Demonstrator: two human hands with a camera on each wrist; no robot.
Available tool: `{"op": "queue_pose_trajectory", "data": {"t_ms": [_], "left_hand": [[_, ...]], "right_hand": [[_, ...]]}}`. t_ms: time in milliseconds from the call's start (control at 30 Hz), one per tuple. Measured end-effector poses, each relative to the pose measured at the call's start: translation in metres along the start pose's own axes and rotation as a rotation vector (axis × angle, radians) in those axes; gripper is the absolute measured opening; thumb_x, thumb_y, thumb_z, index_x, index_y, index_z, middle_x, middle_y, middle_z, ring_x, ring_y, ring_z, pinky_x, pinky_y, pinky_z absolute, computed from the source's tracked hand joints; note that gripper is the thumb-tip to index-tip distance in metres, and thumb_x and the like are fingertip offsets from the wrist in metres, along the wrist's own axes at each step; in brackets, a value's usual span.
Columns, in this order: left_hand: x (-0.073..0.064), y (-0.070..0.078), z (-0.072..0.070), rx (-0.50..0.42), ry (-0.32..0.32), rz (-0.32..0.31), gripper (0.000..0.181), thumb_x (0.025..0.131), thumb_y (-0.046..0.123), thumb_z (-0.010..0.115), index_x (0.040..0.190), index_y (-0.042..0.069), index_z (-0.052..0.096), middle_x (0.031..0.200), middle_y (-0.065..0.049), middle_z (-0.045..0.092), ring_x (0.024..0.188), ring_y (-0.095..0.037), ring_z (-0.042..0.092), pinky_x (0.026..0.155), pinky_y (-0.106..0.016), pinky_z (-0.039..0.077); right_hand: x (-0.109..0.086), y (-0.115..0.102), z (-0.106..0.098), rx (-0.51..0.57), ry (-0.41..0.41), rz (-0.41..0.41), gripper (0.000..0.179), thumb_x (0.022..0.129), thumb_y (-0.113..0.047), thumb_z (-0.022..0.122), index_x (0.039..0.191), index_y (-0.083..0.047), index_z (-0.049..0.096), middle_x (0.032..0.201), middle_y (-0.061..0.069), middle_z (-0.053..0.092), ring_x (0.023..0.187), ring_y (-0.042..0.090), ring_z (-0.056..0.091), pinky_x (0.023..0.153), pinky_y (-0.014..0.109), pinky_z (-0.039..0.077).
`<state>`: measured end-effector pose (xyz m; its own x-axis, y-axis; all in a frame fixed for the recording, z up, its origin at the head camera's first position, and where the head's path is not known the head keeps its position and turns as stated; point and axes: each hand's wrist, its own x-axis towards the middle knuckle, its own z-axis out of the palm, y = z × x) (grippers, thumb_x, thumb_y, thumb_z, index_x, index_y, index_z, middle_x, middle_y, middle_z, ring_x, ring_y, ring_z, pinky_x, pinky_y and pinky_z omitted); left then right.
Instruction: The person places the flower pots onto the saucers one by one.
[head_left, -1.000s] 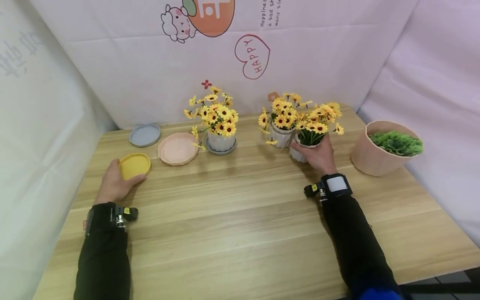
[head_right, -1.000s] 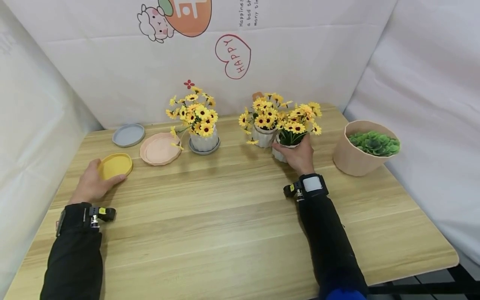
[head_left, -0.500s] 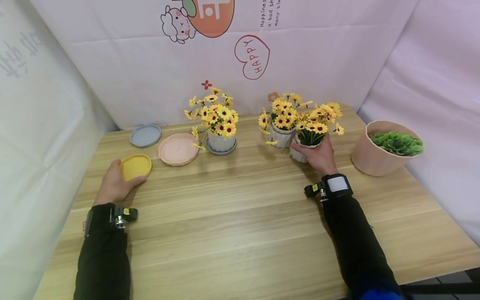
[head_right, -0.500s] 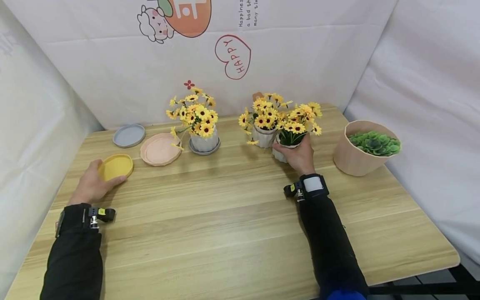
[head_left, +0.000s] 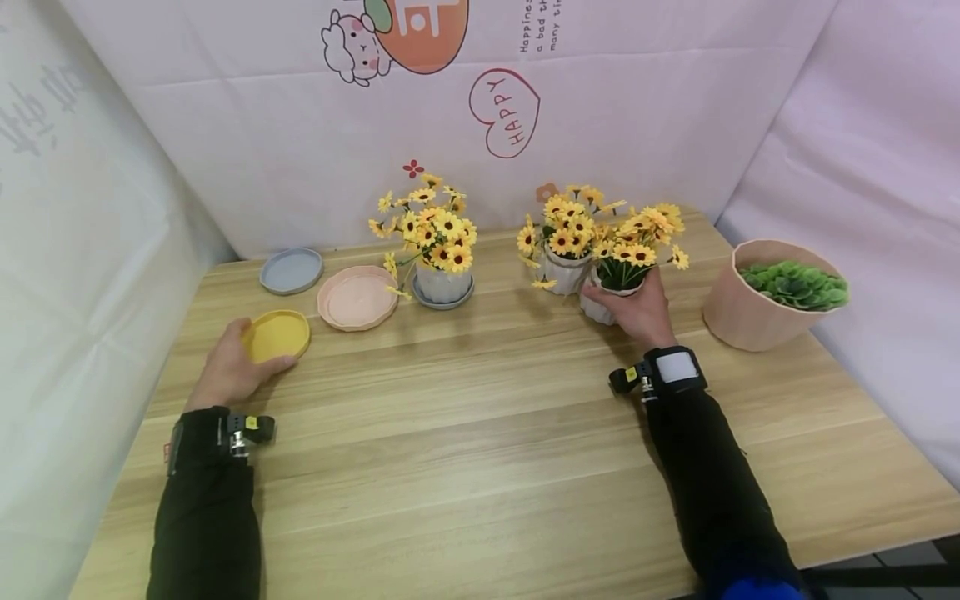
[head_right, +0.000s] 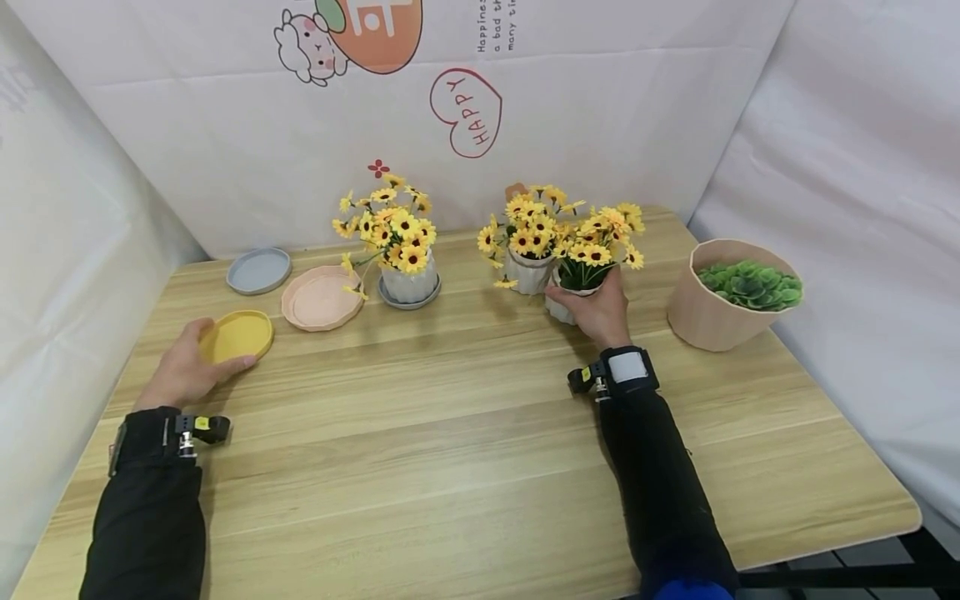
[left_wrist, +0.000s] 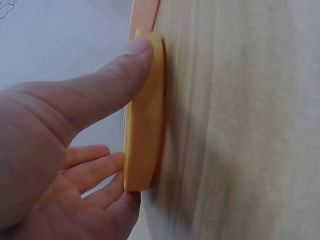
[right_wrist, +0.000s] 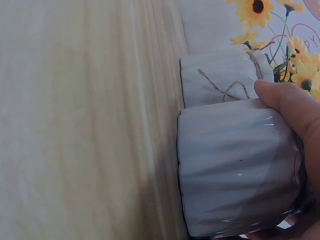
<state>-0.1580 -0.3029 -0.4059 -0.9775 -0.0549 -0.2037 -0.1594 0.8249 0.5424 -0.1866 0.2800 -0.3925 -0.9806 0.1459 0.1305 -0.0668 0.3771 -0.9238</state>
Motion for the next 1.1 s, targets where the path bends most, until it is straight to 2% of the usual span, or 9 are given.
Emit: {"op": "queue_pose_trajectory", "data": {"t_ms": [133,433,767,1100], "left_hand": [[-0.002,0.002,-0.001,-0.013,-0.026,0.027,0.119,0.095,0.051,0.077,0.165,-0.008,0.001,0.164,-0.045,0.017,0.148,-0.064,0.025,0.119,-0.075,0.028],[-0.003,0.003,0.000,-0.009,-0.085,0.080,0.124,0.089,0.055,0.081,0.167,-0.004,0.004,0.166,-0.042,0.018,0.152,-0.062,0.022,0.120,-0.075,0.025],[-0.003,0.012,0.003,-0.027,-0.141,0.171,0.122,0.087,0.050,0.086,0.167,-0.002,0.010,0.169,-0.037,0.020,0.154,-0.059,0.021,0.122,-0.074,0.023],[-0.005,0.021,0.009,-0.028,-0.166,0.210,0.119,0.087,0.045,0.087,0.166,-0.002,0.012,0.169,-0.034,0.023,0.155,-0.057,0.023,0.123,-0.073,0.024]], "right_hand": [[0.001,0.002,-0.001,-0.005,0.005,0.013,0.101,0.091,-0.013,0.084,0.167,-0.017,0.018,0.169,0.016,0.035,0.158,0.036,0.033,0.130,0.054,0.027],[0.015,0.033,-0.001,-0.049,0.023,0.005,0.105,0.089,-0.026,0.087,0.168,-0.026,0.017,0.169,0.010,0.036,0.157,0.032,0.035,0.130,0.052,0.028],[0.016,0.033,-0.003,-0.053,0.026,-0.001,0.106,0.089,-0.027,0.088,0.168,-0.026,0.017,0.168,0.010,0.037,0.156,0.032,0.036,0.129,0.052,0.029],[0.013,0.031,-0.002,-0.055,0.015,0.016,0.106,0.089,-0.030,0.087,0.168,-0.025,0.015,0.170,0.011,0.034,0.158,0.033,0.034,0.129,0.054,0.030]]}}
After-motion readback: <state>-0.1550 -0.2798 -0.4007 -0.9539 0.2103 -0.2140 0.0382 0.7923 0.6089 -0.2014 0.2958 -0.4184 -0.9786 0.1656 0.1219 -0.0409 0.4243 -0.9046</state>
